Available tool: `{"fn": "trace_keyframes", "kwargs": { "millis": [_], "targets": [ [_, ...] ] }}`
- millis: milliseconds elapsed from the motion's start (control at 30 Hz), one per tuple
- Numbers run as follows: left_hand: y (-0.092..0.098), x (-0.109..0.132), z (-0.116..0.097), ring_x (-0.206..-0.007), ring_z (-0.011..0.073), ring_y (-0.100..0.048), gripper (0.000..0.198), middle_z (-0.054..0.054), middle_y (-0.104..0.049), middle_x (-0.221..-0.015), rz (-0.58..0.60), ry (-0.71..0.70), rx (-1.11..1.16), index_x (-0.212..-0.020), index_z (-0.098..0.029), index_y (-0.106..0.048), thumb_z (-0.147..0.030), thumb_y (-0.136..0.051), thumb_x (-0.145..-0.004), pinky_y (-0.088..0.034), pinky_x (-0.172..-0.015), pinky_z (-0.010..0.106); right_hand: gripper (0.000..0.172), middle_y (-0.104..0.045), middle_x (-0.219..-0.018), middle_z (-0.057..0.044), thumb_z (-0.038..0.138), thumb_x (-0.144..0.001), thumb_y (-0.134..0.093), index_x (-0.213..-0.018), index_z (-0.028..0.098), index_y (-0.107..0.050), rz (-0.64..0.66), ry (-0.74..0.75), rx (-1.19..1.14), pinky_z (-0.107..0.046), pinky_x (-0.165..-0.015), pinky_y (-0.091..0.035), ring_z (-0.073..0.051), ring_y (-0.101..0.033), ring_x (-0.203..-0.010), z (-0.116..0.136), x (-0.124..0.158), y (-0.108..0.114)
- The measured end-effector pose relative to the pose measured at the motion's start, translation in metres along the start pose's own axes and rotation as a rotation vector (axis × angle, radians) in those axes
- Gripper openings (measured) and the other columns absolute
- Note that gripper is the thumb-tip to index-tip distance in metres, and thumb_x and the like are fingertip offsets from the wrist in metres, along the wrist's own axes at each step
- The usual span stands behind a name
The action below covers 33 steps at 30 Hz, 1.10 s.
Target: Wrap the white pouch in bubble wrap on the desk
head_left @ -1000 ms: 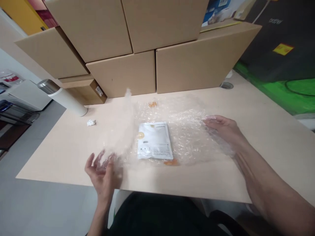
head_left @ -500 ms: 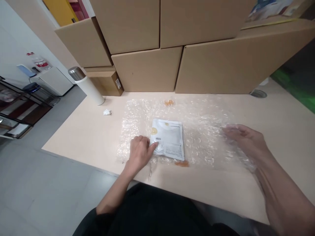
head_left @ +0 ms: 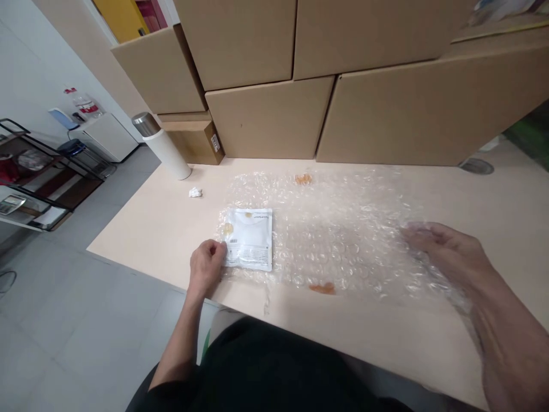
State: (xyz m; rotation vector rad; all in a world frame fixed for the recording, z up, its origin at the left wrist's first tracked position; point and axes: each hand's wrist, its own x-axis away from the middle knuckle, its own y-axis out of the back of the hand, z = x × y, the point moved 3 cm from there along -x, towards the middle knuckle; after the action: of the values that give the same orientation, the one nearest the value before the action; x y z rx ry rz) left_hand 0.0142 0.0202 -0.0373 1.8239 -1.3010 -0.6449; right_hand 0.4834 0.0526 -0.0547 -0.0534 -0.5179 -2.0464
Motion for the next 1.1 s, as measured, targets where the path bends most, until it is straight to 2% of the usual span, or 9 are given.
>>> {"fn": "trace_keyframes", "kwargs": {
  "millis": [100,233,333,467,567,700,933,1000,1100],
  "targets": [
    [0.0,-0.002,0.001,-0.06,0.0158,-0.048,0.034,-0.003,-0.053,-0.059,-0.012,-0.002,-0.022,-0.065,-0.022,-0.052,-0.045,-0.05,-0.09,-0.033,-0.06,0.028,0.044,-0.069,-0.103,-0.013,0.04,-0.066,-0.075,-0.107,0.024,-0.071,-0.128,0.16,0.301,-0.041,-0.067,-0.049,-0.025,-0.063,-0.078,0.015,0.002,0.014],
    [0.003,-0.003,0.004,-0.061,0.017,-0.051,0.034,-0.002,-0.055,-0.06,-0.017,0.009,-0.043,-0.065,-0.022,-0.053,-0.044,-0.049,-0.09,-0.033,-0.061,0.028,0.064,-0.058,-0.135,-0.023,0.046,-0.083,-0.062,-0.14,0.019,-0.056,-0.348,0.673,0.536,-0.047,-0.075,-0.054,-0.034,-0.063,-0.109,0.064,0.038,0.009],
    [0.004,-0.003,0.007,-0.063,0.0181,-0.053,0.033,-0.001,-0.057,-0.062,-0.011,0.003,-0.076,-0.067,-0.022,-0.053,-0.044,-0.047,-0.091,-0.034,-0.061,0.029,0.043,-0.066,-0.128,-0.015,0.043,-0.091,-0.059,-0.129,0.023,-0.063,-0.098,1.054,0.44,-0.051,-0.092,-0.053,-0.033,-0.06,-0.121,0.093,0.082,-0.037],
    [0.003,0.0,0.005,-0.071,0.0199,-0.058,0.032,0.003,-0.061,-0.077,-0.01,-0.023,-0.154,-0.072,-0.022,-0.054,-0.042,-0.044,-0.095,-0.038,-0.066,0.031,0.041,-0.061,-0.138,-0.014,0.036,-0.101,-0.045,-0.137,0.021,-0.057,0.546,1.27,0.489,-0.054,-0.109,-0.043,-0.03,-0.053,-0.132,0.093,0.129,-0.137],
    [0.003,0.005,0.003,-0.079,0.0217,-0.063,0.029,0.008,-0.062,-0.1,-0.022,-0.039,-0.19,-0.089,-0.021,-0.059,-0.043,-0.042,-0.097,-0.043,-0.071,0.033,0.051,-0.042,-0.156,-0.019,0.037,-0.101,-0.047,-0.145,0.014,-0.049,0.866,1.269,0.689,-0.056,-0.113,-0.037,-0.036,-0.037,-0.145,0.075,0.147,-0.2],
    [0.006,0.004,0.007,-0.094,0.0284,-0.066,0.041,0.009,-0.067,-0.1,-0.012,-0.009,-0.163,-0.123,-0.018,-0.053,-0.047,-0.045,-0.097,-0.045,-0.076,0.037,0.058,-0.037,-0.159,-0.021,0.047,-0.099,-0.048,-0.149,0.016,-0.046,0.896,1.176,0.828,-0.06,-0.113,-0.033,-0.04,-0.03,-0.148,0.067,0.152,-0.237],
    [0.009,-0.003,0.01,-0.063,0.0158,-0.057,0.033,-0.001,-0.06,-0.068,0.119,-0.04,0.311,-0.082,-0.02,-0.059,-0.052,-0.057,-0.089,-0.039,-0.056,0.026,0.062,-0.031,-0.16,-0.023,0.047,-0.101,-0.044,-0.151,0.011,-0.04,0.919,1.061,0.782,-0.055,-0.118,-0.028,-0.037,-0.025,-0.15,0.069,0.155,-0.233],
    [0.013,0.003,-0.002,-0.076,0.0172,-0.063,0.037,0.003,-0.067,-0.083,0.108,-0.122,0.473,-0.09,-0.018,-0.061,-0.055,-0.056,-0.09,-0.047,-0.064,0.026,0.066,-0.025,-0.164,-0.021,0.051,-0.101,-0.04,-0.155,0.014,-0.033,0.971,0.986,0.679,-0.057,-0.118,-0.026,-0.036,-0.019,-0.153,0.066,0.153,-0.227],
    [0.018,0.016,-0.029,-0.121,0.025,-0.059,0.047,0.012,-0.063,-0.129,0.127,-0.313,0.602,-0.106,-0.018,-0.065,-0.06,-0.045,-0.097,-0.048,-0.099,0.035,0.07,-0.019,-0.166,-0.017,0.056,-0.1,-0.04,-0.158,0.019,-0.027,1.044,0.846,0.448,-0.058,-0.12,-0.023,-0.033,-0.013,-0.154,0.063,0.147,-0.212]
  ]
}}
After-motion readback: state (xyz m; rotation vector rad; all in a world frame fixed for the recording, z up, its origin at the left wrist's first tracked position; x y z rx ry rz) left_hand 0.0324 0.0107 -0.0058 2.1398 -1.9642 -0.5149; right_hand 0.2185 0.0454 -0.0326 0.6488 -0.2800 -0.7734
